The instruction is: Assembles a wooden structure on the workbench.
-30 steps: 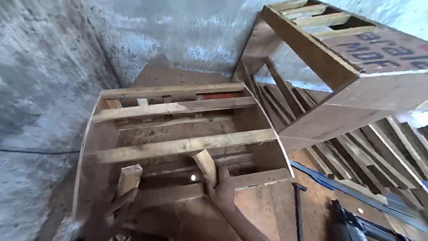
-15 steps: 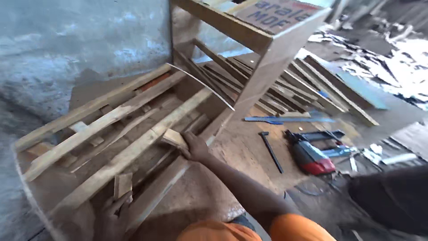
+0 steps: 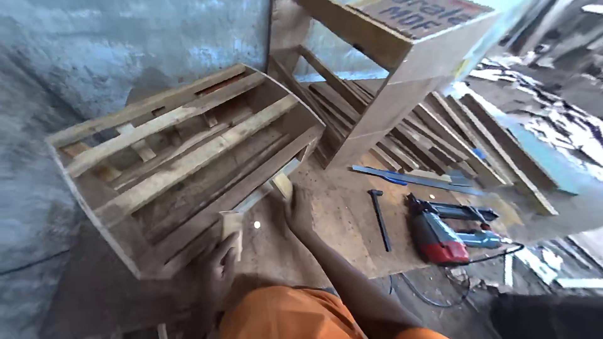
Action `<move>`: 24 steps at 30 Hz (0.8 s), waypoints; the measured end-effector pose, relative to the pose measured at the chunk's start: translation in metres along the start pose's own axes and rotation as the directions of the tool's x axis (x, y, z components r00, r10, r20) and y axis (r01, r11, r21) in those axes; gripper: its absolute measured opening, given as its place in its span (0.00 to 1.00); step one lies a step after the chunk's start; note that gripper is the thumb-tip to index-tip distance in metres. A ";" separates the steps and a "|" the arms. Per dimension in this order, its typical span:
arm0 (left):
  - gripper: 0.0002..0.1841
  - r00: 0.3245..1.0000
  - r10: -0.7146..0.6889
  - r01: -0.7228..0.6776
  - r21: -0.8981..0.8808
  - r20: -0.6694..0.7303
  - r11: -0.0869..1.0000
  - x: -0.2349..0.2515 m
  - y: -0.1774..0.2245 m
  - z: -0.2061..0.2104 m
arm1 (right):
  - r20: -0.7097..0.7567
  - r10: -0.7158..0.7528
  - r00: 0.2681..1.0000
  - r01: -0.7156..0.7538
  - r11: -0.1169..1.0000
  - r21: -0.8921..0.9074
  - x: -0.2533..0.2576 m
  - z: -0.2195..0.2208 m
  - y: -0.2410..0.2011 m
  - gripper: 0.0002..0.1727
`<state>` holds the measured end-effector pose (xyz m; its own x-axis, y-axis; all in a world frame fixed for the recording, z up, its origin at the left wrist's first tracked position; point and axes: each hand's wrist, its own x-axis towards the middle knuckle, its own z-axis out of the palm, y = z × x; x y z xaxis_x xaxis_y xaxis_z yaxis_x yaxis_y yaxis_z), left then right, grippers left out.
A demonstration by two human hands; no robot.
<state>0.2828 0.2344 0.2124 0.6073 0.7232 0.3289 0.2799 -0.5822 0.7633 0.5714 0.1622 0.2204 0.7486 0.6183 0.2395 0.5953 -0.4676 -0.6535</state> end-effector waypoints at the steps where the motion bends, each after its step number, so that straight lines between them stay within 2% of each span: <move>1: 0.24 0.997 -0.070 0.071 -0.039 0.029 0.997 -0.008 -0.001 0.026 | 0.067 0.022 0.997 -0.013 0.993 -0.121 -0.011 -0.005 0.024 0.34; 2: 0.29 0.987 -0.147 0.151 -0.064 0.058 0.986 -0.016 -0.002 0.051 | 0.162 0.082 0.983 -0.042 0.971 -0.234 -0.019 -0.013 0.043 0.33; 4: 0.39 0.941 -0.323 0.327 -0.031 0.103 0.944 -0.028 0.003 0.089 | 0.340 0.244 0.908 -0.106 0.920 -0.376 -0.032 -0.031 0.070 0.31; 6: 0.44 0.900 -0.417 0.421 -0.009 0.126 0.907 -0.033 0.012 0.115 | 0.411 0.306 0.859 -0.136 0.909 -0.394 -0.044 -0.045 0.092 0.32; 8: 0.39 0.901 -0.406 0.405 0.039 0.155 0.914 -0.030 0.019 0.136 | 0.430 0.318 0.845 -0.205 0.935 -0.288 -0.045 -0.057 0.106 0.31; 11: 0.29 0.915 -0.310 0.260 0.212 0.259 0.942 -0.021 0.034 0.148 | 0.466 0.317 0.826 -0.395 0.915 0.079 -0.049 -0.075 0.104 0.30; 13: 0.26 0.928 -0.290 0.199 0.348 0.233 0.916 -0.019 0.038 0.148 | 0.498 0.217 0.840 -0.440 0.810 0.389 -0.050 -0.084 0.088 0.28; 15: 0.27 0.932 -0.302 0.240 0.283 0.200 0.929 -0.022 0.044 0.137 | 0.532 0.073 0.844 -0.431 0.682 0.591 -0.052 -0.092 0.067 0.28; 18: 0.27 0.910 -0.356 0.372 -0.039 0.212 0.928 -0.024 0.064 0.094 | 0.550 -0.115 0.827 -0.393 0.583 0.712 -0.057 -0.086 0.031 0.31; 20: 0.27 0.949 -0.283 0.308 -0.233 0.135 0.922 -0.024 0.074 0.063 | 0.567 -0.219 0.795 -0.375 0.557 0.741 -0.062 -0.070 0.005 0.33; 24: 0.38 0.987 -0.162 0.156 -0.225 -0.010 0.962 -0.012 0.090 -0.005 | 0.585 -0.425 0.691 -0.325 0.540 0.776 -0.078 -0.026 -0.043 0.35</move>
<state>0.2971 0.1753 0.2802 0.5466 0.8116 0.2064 0.1968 -0.3641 0.9103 0.4951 0.1179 0.2488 0.0937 0.9953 0.0231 -0.1491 0.0369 -0.9881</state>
